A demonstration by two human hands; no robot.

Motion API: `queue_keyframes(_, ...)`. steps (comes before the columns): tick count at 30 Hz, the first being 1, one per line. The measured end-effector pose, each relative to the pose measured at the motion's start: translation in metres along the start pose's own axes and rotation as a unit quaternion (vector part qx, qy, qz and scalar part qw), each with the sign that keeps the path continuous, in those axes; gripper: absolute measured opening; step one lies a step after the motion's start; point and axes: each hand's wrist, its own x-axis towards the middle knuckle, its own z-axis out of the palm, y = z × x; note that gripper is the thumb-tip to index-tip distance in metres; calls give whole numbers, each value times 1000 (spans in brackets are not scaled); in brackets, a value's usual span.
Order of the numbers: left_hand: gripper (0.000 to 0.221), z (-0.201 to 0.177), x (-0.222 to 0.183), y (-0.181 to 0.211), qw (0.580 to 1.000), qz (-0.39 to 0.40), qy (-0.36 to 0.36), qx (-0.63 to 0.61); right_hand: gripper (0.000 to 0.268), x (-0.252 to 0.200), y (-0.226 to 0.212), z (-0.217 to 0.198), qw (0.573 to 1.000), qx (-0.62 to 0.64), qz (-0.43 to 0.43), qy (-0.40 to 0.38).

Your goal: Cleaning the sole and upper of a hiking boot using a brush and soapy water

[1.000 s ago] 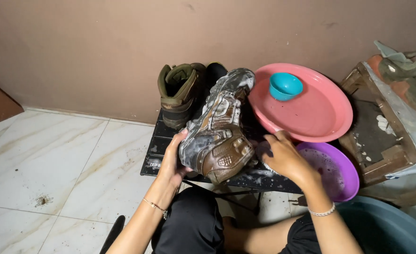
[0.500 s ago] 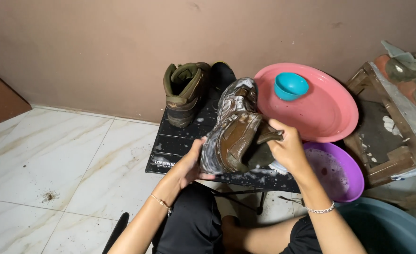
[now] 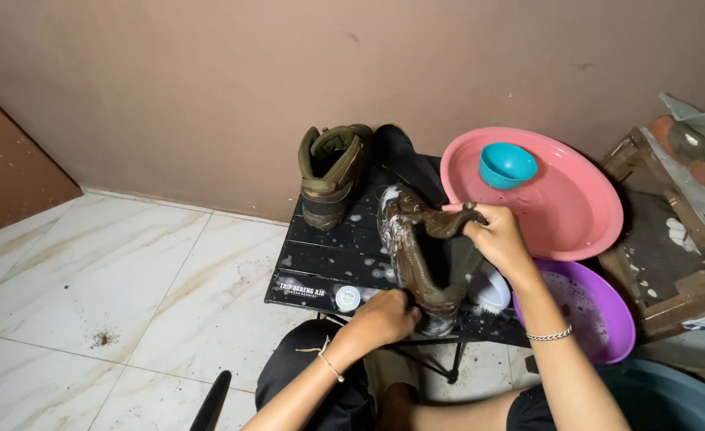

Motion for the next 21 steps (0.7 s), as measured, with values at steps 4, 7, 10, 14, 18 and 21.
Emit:
queue_keyframes(4,43,3,11,0,1000,-6,17,5,20,7,3,7,1000,-16,18,10)
queue_keyframes(7,44,4,4,-2,1000,4,14,2,12,3,-3,2,997,-64,41,10)
queue_keyframes(10,51,5,2,-16,999,-7,11,-35,13,-3,-10,-6,985,-159,67,-22)
queue_keyframes(14,43,-7,-6,-28,991,-58,107,-57,45,-23,-44,-6,958,-260,91,-80)
queue_keyframes(18,37,-23,-18,-32,958,-63,219,-172,44,-44,-55,-1,939,-334,-85,-21)
queue_keyframes(21,36,-32,-21,-33,904,-34,326,-273,43,-57,-60,15,944,-252,-194,94)
